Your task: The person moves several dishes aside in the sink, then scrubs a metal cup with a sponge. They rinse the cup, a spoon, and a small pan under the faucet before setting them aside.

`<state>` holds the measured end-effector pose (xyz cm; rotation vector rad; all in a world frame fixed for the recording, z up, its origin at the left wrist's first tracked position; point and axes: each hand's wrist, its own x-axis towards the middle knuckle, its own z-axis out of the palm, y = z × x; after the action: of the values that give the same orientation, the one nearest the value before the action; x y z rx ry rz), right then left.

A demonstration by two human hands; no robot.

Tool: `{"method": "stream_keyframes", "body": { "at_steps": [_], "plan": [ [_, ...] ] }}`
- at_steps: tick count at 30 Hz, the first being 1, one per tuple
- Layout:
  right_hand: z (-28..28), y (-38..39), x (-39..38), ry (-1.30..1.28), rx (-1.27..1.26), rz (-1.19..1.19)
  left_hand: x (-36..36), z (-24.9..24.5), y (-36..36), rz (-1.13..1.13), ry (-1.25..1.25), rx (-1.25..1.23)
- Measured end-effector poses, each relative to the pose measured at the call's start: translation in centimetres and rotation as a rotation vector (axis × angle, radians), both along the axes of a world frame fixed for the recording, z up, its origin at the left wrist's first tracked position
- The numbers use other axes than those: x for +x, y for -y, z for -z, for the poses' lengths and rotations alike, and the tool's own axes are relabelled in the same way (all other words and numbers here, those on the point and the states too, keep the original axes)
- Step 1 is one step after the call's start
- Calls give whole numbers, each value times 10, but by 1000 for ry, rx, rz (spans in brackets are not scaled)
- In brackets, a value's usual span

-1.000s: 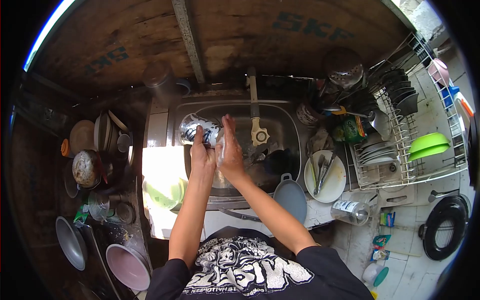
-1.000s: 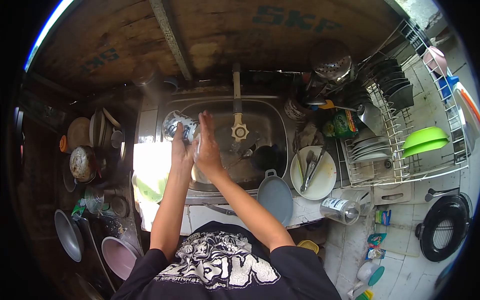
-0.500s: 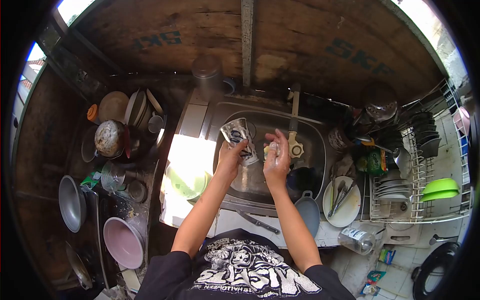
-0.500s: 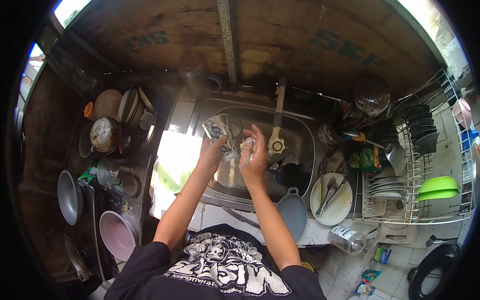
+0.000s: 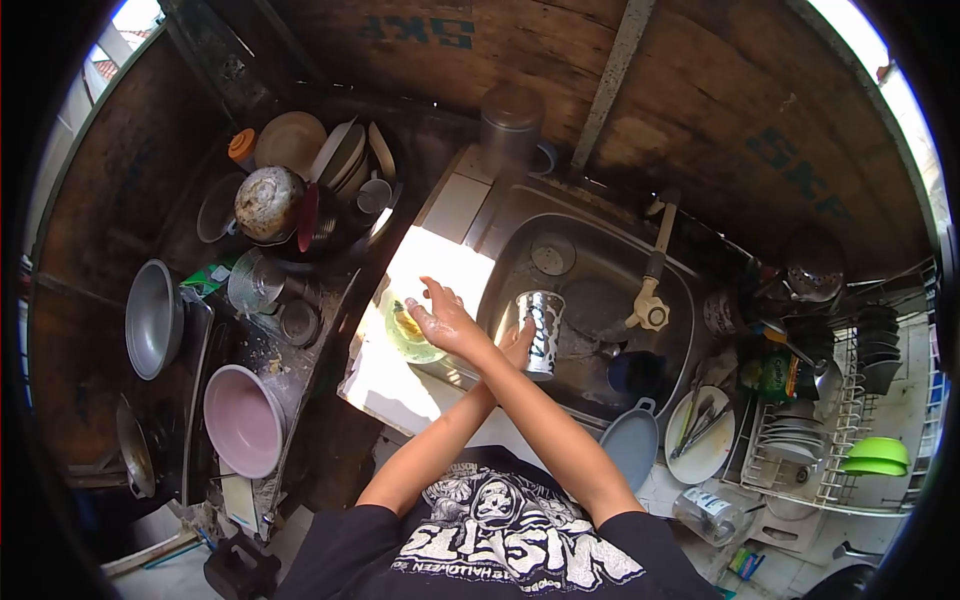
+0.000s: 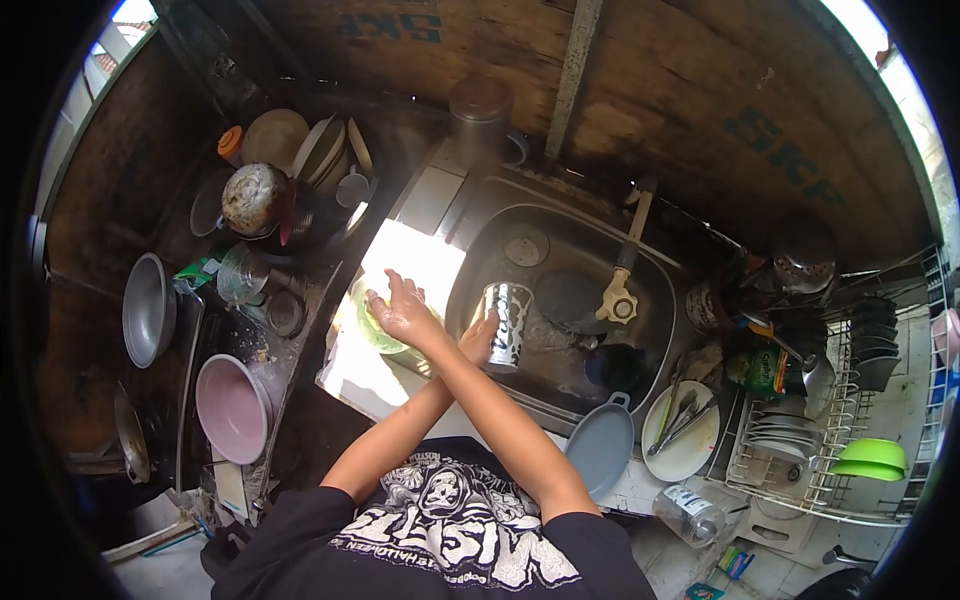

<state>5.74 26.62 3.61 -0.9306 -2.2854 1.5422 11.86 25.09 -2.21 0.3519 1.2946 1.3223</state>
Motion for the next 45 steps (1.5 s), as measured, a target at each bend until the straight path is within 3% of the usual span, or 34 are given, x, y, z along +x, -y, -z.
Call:
{"method": "stream_keyframes", "body": {
  "at_steps": [4,5,7,8,10,11,13,14,16,19,20,22,23,26,29,32,35,37,38,42,45],
  "plan": [
    [-16,-14,29,-75,-1,96,1,32,-1,-3,-111,97],
    [-26,-19,41,-108,-24,157,1,8,0,15,-212,155],
    [-24,-34,70,-228,-139,210,9,33,1,-59,-519,367],
    [-45,-38,88,-292,-341,265,5,31,-2,26,-330,260],
    [-53,-46,131,-262,-403,353,-1,7,-10,139,-31,-15],
    [-42,-50,157,-297,-489,375,-1,-1,-9,140,-46,-56],
    [-25,-54,206,-130,-536,437,0,-24,-15,165,-98,-89],
    [-16,-54,228,-28,-546,478,-1,-14,-21,227,-174,-129],
    [6,-53,257,50,-483,587,4,2,-29,294,-414,-93],
    [29,-55,271,117,-279,701,12,56,-44,406,-585,231],
    [36,-60,271,132,-187,729,15,48,-48,482,-600,234],
    [63,-76,276,103,-5,556,26,34,-56,631,-627,235],
    [60,-84,271,89,83,467,35,53,-63,636,-620,336],
    [10,-102,258,290,-90,380,48,71,-71,606,-620,270],
    [46,-115,269,284,174,589,44,63,-76,649,-680,260],
    [63,-113,276,288,306,550,35,69,-73,801,-638,201],
    [47,-124,279,238,-55,592,29,66,-68,728,-644,194],
    [46,-123,283,324,-43,539,28,64,-67,841,-681,217],
    [40,-124,285,262,-182,566,28,63,-67,897,-698,230],
    [36,-127,289,134,-460,702,31,57,-68,861,-518,126],
    [64,-140,316,-12,-747,749,36,62,-72,832,-365,111]
  ]
}}
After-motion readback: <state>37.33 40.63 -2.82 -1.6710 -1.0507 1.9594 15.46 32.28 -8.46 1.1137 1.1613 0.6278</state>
